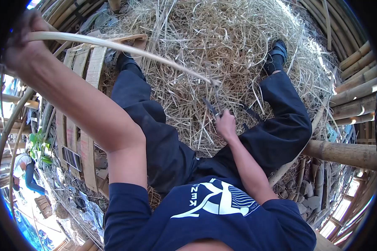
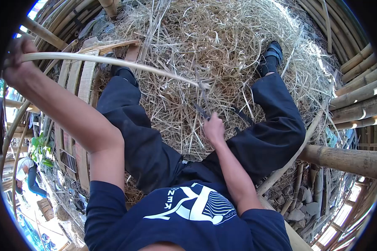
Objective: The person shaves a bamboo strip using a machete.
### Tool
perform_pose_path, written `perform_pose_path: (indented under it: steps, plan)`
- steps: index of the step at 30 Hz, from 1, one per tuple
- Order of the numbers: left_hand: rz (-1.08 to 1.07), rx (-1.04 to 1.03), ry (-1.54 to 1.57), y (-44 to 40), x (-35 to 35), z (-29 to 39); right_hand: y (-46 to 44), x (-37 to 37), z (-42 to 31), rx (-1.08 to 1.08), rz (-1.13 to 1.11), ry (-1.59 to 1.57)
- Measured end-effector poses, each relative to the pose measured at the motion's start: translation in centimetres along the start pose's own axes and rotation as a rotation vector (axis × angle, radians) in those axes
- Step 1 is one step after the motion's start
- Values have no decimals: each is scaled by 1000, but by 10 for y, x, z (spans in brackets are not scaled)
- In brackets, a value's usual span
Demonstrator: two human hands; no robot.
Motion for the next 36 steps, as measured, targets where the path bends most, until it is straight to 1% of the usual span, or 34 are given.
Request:
perform_pose_path:
  steps: [1,2,3,5,6,7,9,10,12,13,15,16,18,20,22,24,25,27,29,30,31,33,34,35,36]
  plan:
    - [-7,1,3,-2,-1,-2,-1,2,13,-66,-27,47]
    - [-92,68,58,-5,-6,-7,-3,0,22,-131,-51,91]
    - [-176,130,111,-7,-10,-10,-7,0,20,-127,-42,90]
    - [-157,109,145,-4,-4,-12,-7,-1,20,-169,-33,-95]
    - [-143,89,170,-3,-2,-13,-6,1,16,-256,-73,-273]
    - [-146,78,171,-4,-3,-12,-5,19,-10,-190,-84,-240]
    - [-165,31,91,-5,-9,-16,-2,39,-50,18,-37,-236]
    - [-179,11,53,-7,-14,-20,-2,43,-59,15,-40,-238]
    - [-201,-11,-4,-10,-19,-27,-2,49,-81,258,-24,-263]
    - [-206,-15,-10,-10,-21,-27,-1,45,-77,256,-27,-262]
    - [-203,-21,-27,-9,-21,-27,1,35,-60,359,96,-144]
    - [-200,-25,-36,-7,-21,-28,3,20,-33,277,54,-92]
    - [-195,-35,-43,-7,-21,-28,8,-7,27,-93,-78,98]
    - [-196,-43,-38,-7,-21,-30,10,-9,52,-98,-58,114]
    - [-199,-63,-41,-6,-22,-29,-2,-1,45,-93,-39,136]
    - [-193,-69,-36,-6,-17,-32,1,-2,41,-270,-158,-115]
    - [-201,-72,-33,-8,-17,-30,-2,8,26,-262,-153,-109]
    - [-212,-71,-30,-9,-15,-31,0,23,-12,-159,-103,-214]
    - [-202,-42,-75,-12,-15,-29,1,34,-50,120,51,-270]
    - [-198,-24,-96,-11,-19,-31,1,40,-67,127,-5,-301]
    - [-195,-10,-117,-10,-23,-34,0,38,-69,121,-6,-303]
    - [-194,-83,-91,3,-32,-37,0,40,-78,293,76,-272]
    - [-157,-100,-131,10,-36,-39,-1,30,-62,224,35,-295]
    - [-124,-120,-172,16,-39,-39,0,20,-42,225,35,-297]
    - [-94,-143,-213,20,-43,-39,0,10,-13,136,3,-158]
Point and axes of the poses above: each hand's wrist, its own y-axis away from the middle knuckle, its own x-axis out of the back of the hand, z = x × y, the point moved 5 cm from there along -y, towards the middle knuckle, and after that the axes turned 13 degrees about x, right-handed, at the moved point
